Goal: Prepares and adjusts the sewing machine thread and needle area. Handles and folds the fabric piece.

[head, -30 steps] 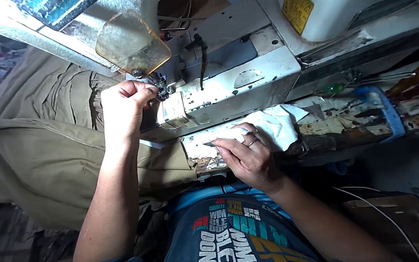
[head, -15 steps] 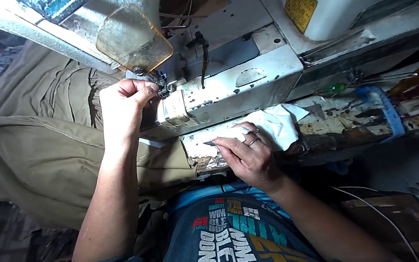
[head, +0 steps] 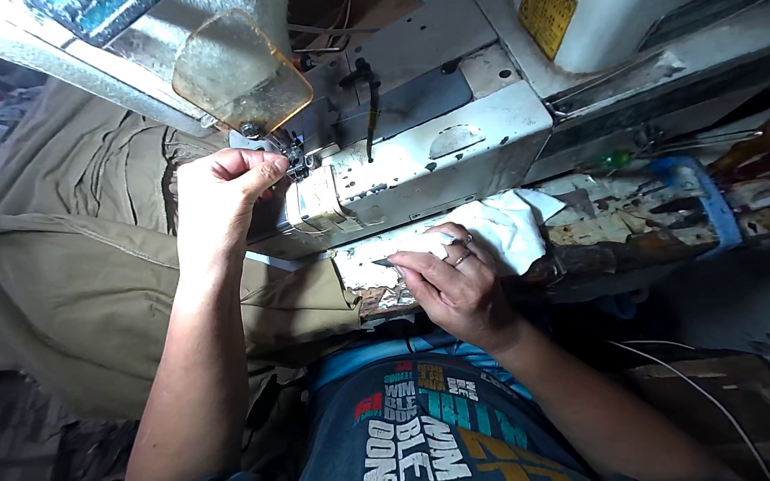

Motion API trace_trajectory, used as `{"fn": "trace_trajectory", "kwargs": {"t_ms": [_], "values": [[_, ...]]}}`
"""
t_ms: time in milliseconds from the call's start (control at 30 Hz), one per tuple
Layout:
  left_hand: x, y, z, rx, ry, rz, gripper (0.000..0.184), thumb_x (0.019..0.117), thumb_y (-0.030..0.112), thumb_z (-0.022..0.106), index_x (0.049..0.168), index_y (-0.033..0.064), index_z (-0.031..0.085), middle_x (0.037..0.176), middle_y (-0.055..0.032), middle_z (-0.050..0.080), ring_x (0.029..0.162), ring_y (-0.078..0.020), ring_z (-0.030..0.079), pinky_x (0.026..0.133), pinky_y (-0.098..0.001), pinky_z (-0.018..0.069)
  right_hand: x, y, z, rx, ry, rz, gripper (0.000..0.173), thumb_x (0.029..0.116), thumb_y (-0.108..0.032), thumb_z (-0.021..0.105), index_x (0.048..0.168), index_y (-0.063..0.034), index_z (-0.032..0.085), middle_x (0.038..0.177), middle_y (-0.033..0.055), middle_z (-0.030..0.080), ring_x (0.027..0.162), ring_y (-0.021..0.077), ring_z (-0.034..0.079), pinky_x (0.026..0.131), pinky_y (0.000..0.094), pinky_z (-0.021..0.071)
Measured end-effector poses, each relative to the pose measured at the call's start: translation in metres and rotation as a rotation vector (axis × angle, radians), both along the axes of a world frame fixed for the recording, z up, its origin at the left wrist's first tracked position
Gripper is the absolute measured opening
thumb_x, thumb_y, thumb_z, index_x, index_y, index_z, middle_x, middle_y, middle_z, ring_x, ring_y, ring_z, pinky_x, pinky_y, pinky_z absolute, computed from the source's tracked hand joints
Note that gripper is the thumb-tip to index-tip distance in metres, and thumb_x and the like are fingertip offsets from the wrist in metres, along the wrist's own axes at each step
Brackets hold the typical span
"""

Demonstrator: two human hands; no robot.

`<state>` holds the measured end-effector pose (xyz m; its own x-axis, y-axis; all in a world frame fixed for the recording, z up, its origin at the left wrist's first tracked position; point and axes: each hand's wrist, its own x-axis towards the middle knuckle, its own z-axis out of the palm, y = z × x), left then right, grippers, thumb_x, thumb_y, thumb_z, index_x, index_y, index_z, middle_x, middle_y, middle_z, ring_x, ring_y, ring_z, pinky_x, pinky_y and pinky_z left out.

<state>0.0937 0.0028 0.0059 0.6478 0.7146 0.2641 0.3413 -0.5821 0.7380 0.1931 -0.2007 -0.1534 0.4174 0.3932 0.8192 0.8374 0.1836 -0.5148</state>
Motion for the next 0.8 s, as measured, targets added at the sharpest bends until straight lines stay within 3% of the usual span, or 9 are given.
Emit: {"fn": "trace_trajectory", "kwargs": {"t_ms": [800], "values": [[0.0062, -0.0025, -0.0052, 0.081, -0.001, 0.008, 0.009, 0.0918, 0.014, 0.068, 0.083, 0.0181, 0.066, 0.067, 0.0168, 0.058, 0.06, 0.0075, 0.053, 0.059, -0.0116, 0.0435, 0.0002, 0.0002, 0.0005, 0.002, 0.001, -0.003, 0.014, 0.0946, -0.015, 0.067, 0.099, -0.0114, 0.08, 0.082, 0.0063, 0.069, 0.098, 0.022, 0.065, 0.093, 0.0313, 0.0499]]}}
